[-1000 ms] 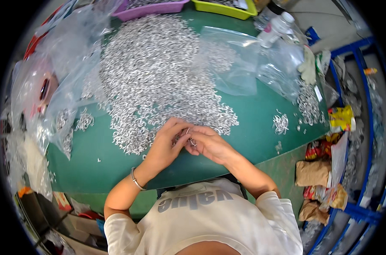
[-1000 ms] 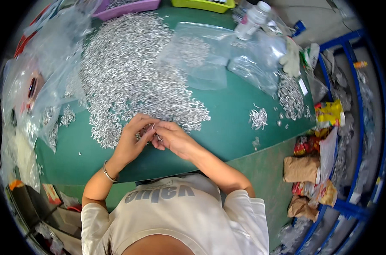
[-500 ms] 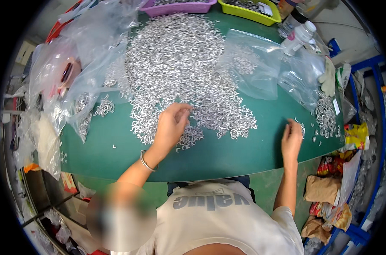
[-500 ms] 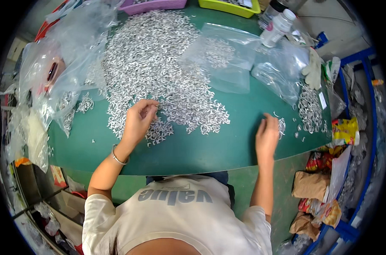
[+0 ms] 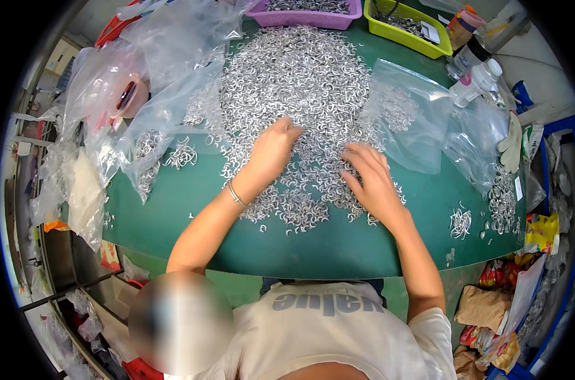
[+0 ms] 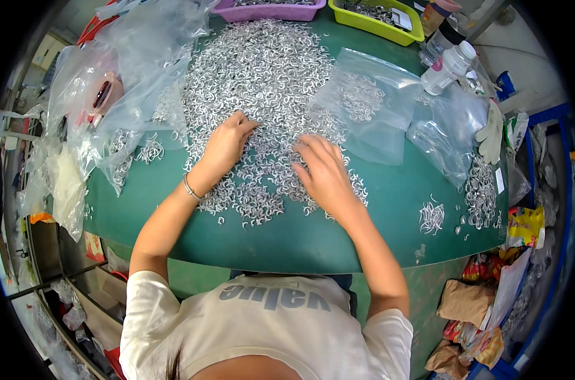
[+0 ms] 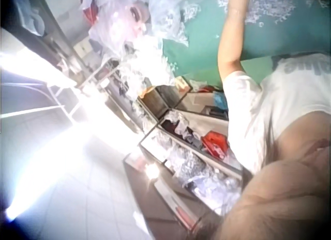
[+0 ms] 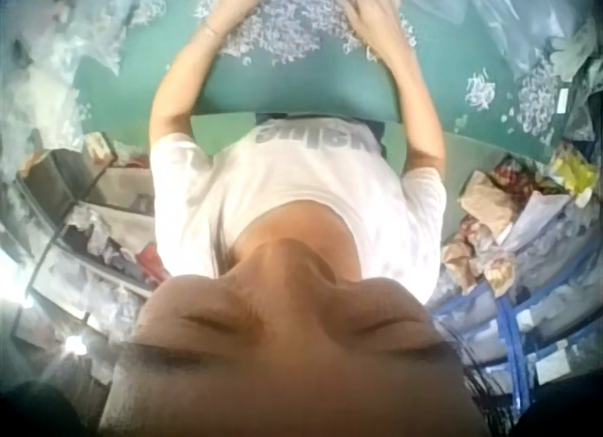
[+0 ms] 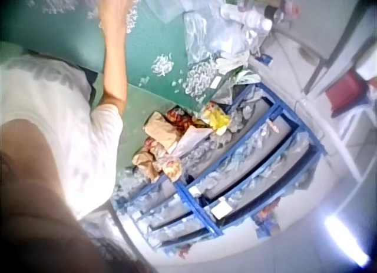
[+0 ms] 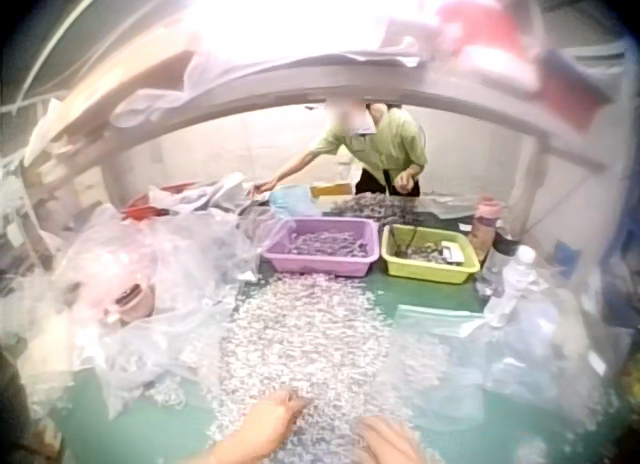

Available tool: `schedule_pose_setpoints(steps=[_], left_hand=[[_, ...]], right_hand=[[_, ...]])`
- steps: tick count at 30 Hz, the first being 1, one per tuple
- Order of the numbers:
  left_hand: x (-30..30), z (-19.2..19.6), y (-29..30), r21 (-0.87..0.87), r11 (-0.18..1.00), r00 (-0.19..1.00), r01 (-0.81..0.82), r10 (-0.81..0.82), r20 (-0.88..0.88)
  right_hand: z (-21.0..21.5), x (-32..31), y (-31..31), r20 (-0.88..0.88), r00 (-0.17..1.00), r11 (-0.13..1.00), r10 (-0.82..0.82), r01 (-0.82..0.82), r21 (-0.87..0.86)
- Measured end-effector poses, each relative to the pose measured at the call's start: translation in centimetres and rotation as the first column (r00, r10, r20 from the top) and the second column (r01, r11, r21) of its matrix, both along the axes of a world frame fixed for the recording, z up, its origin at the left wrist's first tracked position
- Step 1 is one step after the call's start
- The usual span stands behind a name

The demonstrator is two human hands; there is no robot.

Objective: The person sorts through a large pile of small silver metal parts on a green table by hand, picking up individual pieces and placing them into smaller groups or plastic bags.

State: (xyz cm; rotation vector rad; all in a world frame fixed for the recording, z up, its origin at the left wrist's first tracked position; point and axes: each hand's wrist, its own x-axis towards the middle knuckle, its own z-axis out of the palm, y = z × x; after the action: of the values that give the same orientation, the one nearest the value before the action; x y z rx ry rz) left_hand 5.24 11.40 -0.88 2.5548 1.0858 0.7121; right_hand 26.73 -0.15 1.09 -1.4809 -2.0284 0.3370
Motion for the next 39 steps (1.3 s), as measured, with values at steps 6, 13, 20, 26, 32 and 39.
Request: schedule_pose_setpoints(steps=[6,13,20,26,32,39], left_hand=[[-0.8,0.4,-0.3,0.083,0.993,0.993,0.079,-0.072,-0.092],[-3.6,1.1,-2.3,-0.203,0.978,0.984,-0.039,0.072,0.162],[-2.7,0.8,-2.5,-0.149,0.983,0.976,-0.105,0.131,0.175],[-2.5,0.0,-1.4,-0.087,0.991,0.994,-0.106,0.107,0.005],[-4.5,0.3,-2.6,-0.05,0.997,0.998,-0.062,0.061,-0.024],[-4.6,1.4,-3.0,-0.189,0.978,0.987,-0.088,0.111,0.112]], right_hand=[[-2.9,-4.5,2.2,0.151,0.988,1.0,0.022,-0.025,0.014],[-0.4,-3.4,0.0,-0.014,0.988,0.98,0.155,-0.156,-0.123],[-3.9,-7.5,6.6,-0.08,0.992,0.988,-0.095,0.104,0.115],[-4.1,-8.2,6.6,-0.083,0.99,0.993,-0.114,0.115,0.014],[-2.2,-6.8,5.1,-0.067,0.997,0.979,-0.031,0.017,-0.202],[-0.2,-4.0,5.4,-0.122,0.992,0.921,-0.041,-0.009,-0.388]])
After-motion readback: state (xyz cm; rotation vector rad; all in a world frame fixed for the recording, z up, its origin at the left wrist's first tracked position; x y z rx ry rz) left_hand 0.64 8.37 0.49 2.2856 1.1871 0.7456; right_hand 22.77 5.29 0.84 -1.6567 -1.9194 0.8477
